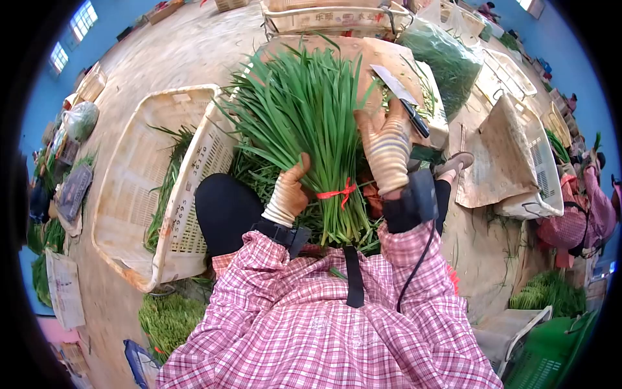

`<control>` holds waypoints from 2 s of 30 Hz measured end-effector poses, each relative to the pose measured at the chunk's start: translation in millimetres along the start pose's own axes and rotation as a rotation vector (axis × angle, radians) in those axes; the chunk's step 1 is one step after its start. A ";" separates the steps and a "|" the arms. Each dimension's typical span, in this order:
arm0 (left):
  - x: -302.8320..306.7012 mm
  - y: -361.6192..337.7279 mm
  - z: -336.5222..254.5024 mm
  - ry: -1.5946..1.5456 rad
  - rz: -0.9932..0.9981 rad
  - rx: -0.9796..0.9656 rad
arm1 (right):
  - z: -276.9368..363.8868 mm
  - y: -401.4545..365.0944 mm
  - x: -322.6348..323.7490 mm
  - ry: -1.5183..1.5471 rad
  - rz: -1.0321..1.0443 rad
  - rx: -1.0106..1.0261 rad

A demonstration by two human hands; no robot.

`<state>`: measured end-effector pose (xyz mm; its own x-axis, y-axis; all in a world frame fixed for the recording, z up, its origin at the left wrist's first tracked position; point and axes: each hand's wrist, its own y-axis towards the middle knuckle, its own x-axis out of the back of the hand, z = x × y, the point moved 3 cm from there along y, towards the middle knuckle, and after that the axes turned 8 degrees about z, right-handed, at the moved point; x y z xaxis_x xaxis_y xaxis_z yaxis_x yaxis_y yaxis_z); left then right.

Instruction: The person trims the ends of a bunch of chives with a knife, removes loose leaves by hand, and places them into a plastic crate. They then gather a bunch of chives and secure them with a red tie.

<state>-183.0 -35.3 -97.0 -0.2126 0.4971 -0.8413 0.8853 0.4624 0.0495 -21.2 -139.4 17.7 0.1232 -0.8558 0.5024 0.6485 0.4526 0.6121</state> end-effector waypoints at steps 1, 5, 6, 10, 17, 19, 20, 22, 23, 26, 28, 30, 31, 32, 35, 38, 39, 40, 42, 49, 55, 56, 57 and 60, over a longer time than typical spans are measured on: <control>-3.1 -0.7 -1.4 0.002 0.016 -0.006 | 25.1 6.3 1.5 0.005 0.104 0.128; -5.8 0.8 3.8 0.047 0.065 -0.028 | 74.6 5.9 -23.2 -0.218 0.394 0.505; -5.9 -0.3 5.7 0.037 0.031 -0.014 | 77.7 7.4 -31.2 -0.314 0.457 0.494; -1.4 0.3 7.1 0.051 0.035 -0.002 | 80.7 12.5 -38.5 -0.435 0.707 0.421; 1.0 0.2 8.1 0.007 0.046 0.029 | 58.3 12.5 -44.6 -0.294 0.580 0.527; 1.2 -0.5 8.9 0.022 0.042 0.010 | 71.3 11.5 -40.4 -0.381 0.615 0.585; 1.2 -1.3 8.9 0.032 0.040 0.001 | 72.4 12.4 -40.4 -0.397 0.666 0.589; 1.7 -3.3 8.9 0.042 0.011 0.016 | 70.2 9.2 -40.1 -0.378 0.590 0.646; 1.6 -3.9 8.9 0.047 -0.003 0.022 | 67.3 7.0 -41.4 -0.368 0.550 0.676; 1.2 -2.9 12.8 0.201 -0.038 -0.003 | 69.9 4.9 -52.8 -0.510 0.354 0.695; -2.0 -6.6 13.7 0.158 0.013 -0.035 | 75.5 20.4 -42.5 -0.310 0.232 0.548; -4.2 -8.3 12.0 0.147 0.041 -0.004 | 77.9 43.3 -9.5 0.196 0.033 0.510; -6.6 -8.8 5.9 0.094 0.100 -0.008 | 73.2 47.7 11.8 0.223 -0.090 0.412; -4.9 -7.6 1.4 0.074 0.115 -0.012 | 78.5 42.7 38.1 0.352 -0.105 0.251; -6.9 -2.8 -3.1 -0.050 0.160 -0.035 | 21.1 20.4 68.6 0.492 -0.068 -0.108; -20.2 -9.9 -6.2 -0.103 0.266 0.045 | -6.6 -30.1 35.7 0.537 0.480 -0.379; -26.4 -12.3 -6.8 -0.100 0.311 0.083 | 5.5 -49.1 19.4 0.639 0.608 -0.367; -25.4 -7.7 -3.6 0.046 0.160 -0.075 | 10.3 -59.7 9.9 0.785 0.643 -0.364; -18.2 -8.8 -0.3 0.087 0.006 -0.092 | -4.8 -57.6 -0.1 0.813 0.621 -0.492; -9.9 -2.3 12.5 0.185 -0.141 -0.166 | 66.2 9.0 22.0 0.460 0.403 -0.097; -9.8 -1.3 21.9 0.280 -0.146 -0.254 | 120.0 35.6 -47.6 -0.301 0.722 -0.056; -10.8 -2.3 20.7 0.265 -0.149 -0.250 | 117.6 36.0 -50.4 -0.255 0.682 -0.051; -11.5 -3.2 17.0 0.255 -0.153 -0.232 | 111.1 35.9 -54.5 -0.211 0.643 -0.042; -12.4 -6.2 10.9 0.214 -0.179 -0.189 | 89.9 30.2 -56.9 0.428 0.514 -0.098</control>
<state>-181.3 -52.3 -92.8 -0.4574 0.5291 -0.7148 0.7378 0.6745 0.0271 -76.2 -54.4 62.5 0.7079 -0.5706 0.4163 0.4905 0.8213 0.2914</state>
